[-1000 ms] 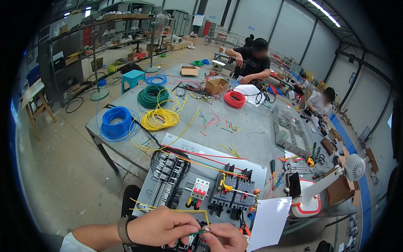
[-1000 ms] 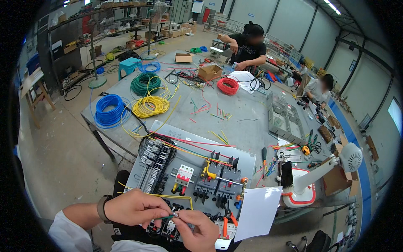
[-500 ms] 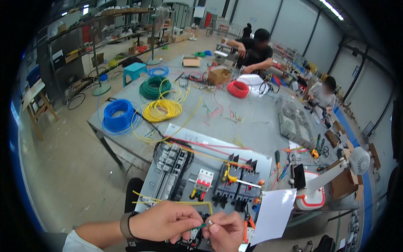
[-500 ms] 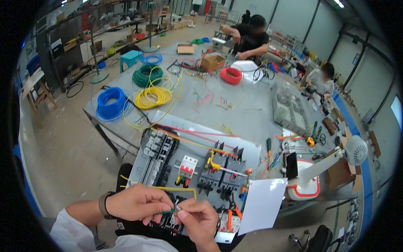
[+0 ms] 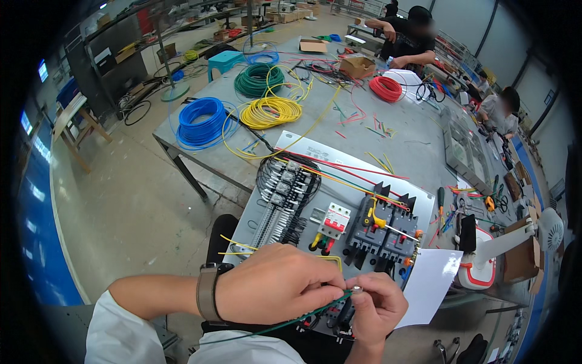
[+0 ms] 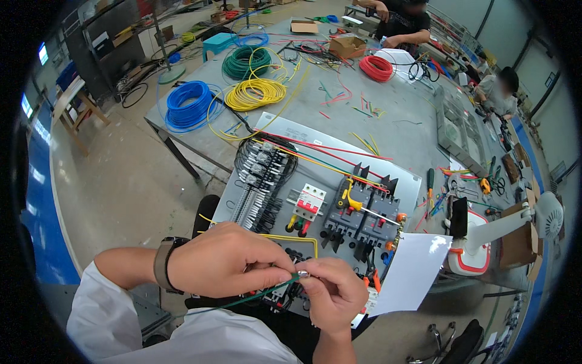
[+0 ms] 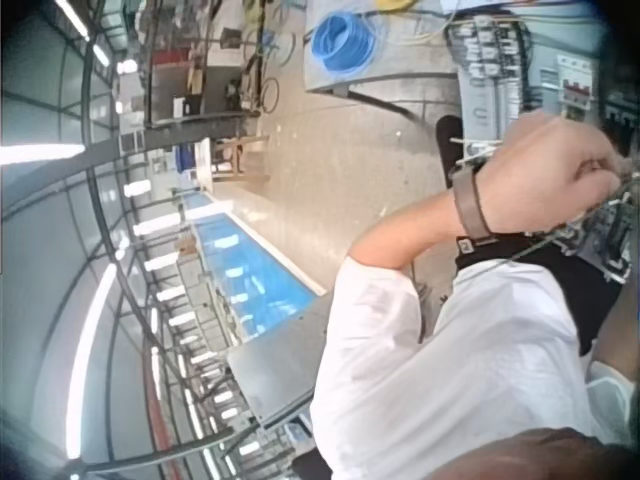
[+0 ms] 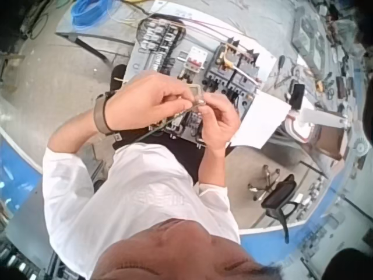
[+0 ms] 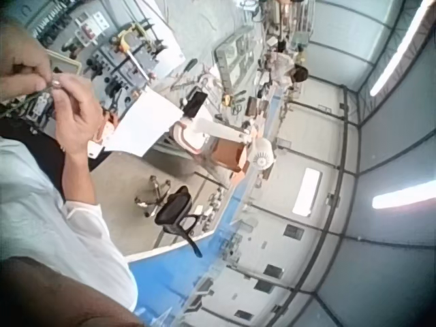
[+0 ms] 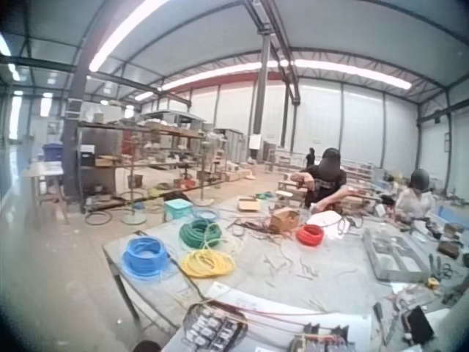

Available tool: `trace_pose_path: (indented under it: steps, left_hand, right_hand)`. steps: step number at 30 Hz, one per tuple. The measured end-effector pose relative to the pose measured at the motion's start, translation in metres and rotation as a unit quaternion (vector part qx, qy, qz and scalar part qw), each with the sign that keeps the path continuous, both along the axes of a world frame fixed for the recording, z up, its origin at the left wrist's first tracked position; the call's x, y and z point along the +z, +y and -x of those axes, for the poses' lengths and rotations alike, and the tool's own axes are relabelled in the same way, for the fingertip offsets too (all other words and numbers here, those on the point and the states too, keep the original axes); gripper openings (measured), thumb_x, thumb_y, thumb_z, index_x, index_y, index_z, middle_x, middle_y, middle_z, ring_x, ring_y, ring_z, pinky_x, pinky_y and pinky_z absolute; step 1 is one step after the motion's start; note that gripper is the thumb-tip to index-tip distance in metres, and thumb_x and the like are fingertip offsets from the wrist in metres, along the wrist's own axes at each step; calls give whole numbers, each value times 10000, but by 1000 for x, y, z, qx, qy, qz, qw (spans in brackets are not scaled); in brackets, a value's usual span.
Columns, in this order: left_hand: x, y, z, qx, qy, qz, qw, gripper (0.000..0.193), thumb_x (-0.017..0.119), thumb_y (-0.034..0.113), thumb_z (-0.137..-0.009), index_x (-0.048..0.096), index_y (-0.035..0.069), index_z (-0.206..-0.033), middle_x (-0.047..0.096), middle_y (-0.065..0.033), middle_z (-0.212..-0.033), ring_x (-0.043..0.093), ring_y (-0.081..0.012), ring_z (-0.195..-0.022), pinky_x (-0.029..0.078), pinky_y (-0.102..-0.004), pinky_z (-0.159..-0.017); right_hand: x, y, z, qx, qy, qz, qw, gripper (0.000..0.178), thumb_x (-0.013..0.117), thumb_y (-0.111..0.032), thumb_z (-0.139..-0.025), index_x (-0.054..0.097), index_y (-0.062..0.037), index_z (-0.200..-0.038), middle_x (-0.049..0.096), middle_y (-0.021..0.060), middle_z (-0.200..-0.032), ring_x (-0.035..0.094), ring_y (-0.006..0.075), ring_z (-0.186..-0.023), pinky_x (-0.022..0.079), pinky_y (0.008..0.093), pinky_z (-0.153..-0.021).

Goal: The person strips the insulation from yellow and green wires using pliers and a screwdriver, then inserts the wire ends into terminals on an electrical panel and tightens them. The person repeats this process for multiple wires, organizing them within the panel.

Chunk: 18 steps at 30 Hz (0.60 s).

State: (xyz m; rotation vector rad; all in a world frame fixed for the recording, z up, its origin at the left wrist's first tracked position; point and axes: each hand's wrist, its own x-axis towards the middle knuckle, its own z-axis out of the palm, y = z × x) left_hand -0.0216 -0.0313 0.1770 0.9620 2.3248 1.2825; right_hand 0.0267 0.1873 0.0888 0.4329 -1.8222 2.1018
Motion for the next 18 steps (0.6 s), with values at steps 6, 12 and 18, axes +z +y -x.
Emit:
trace_pose_path:
  steps: [6, 12, 18]
  left_hand:
    - [-28, 11, -7, -24, -97, -85, 991, 176, 583, 176, -1056, 595, 29, -1153, 640, -117, -978, 641, -273, -871, 508, -368, -760]
    - [-38, 8, -7, -64, -284, -159, 943, 202, 506, 203, -1112, 555, 28, -1202, 564, -3, -966, 515, -90, -840, 459, -272, -741]
    - [-41, 6, -1, -116, -413, -229, 874, 245, 552, 220, -1107, 591, 33, -1259, 561, 51, -996, 485, -23, -884, 426, -213, -756]
  right_hand:
    - [-2, 4, 1, -9, 0, -11, 1000, 171, 765, -3, -902, 700, 46, -1053, 706, 142, -1010, 665, 186, -887, 527, 272, -758]
    - [6, 10, -4, 41, -40, -14, 998, 183, 755, 37, -900, 676, 52, -1064, 685, 162, -1020, 665, 207, -901, 533, 295, -797]
    - [10, 18, -10, 59, -50, -33, 996, 195, 738, 45, -914, 665, 59, -1094, 679, 171, -1036, 663, 202, -922, 543, 298, -807]
